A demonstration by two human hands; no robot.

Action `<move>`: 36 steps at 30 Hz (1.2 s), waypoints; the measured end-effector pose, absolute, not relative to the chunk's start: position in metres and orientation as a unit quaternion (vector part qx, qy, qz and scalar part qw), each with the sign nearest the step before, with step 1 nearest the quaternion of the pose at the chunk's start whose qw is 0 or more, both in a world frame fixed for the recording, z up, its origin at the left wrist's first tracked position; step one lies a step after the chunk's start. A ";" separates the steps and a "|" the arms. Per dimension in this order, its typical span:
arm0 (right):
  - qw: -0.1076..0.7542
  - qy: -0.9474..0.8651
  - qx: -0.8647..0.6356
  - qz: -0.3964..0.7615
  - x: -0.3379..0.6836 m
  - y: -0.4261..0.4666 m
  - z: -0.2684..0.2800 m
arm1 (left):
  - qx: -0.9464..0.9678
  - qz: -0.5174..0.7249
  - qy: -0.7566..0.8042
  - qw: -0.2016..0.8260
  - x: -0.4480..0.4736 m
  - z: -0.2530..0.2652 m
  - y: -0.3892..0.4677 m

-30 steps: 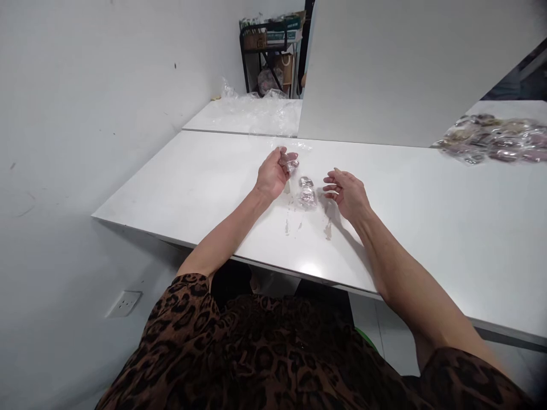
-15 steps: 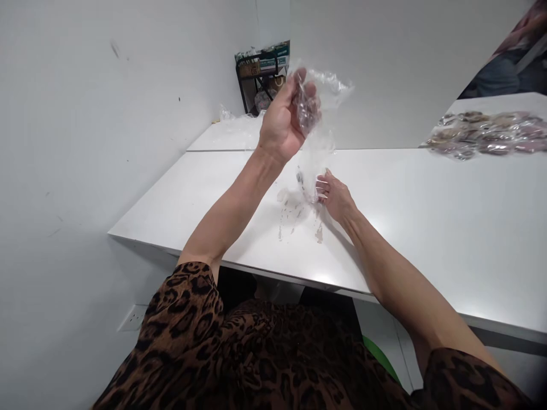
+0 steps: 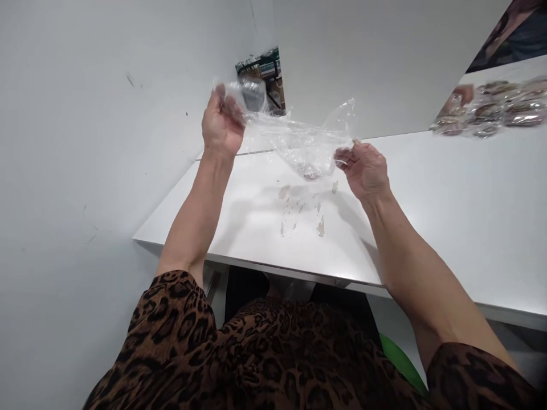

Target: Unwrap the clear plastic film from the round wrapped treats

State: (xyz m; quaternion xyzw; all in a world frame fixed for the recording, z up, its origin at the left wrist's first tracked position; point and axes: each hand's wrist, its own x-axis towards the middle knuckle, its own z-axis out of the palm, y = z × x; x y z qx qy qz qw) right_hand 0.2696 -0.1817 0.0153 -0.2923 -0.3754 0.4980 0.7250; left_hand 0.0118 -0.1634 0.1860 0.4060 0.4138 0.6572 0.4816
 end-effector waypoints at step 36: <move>0.631 -0.486 -0.365 0.482 0.251 -0.207 0.025 | 0.439 0.523 0.428 0.592 0.061 0.107 -0.196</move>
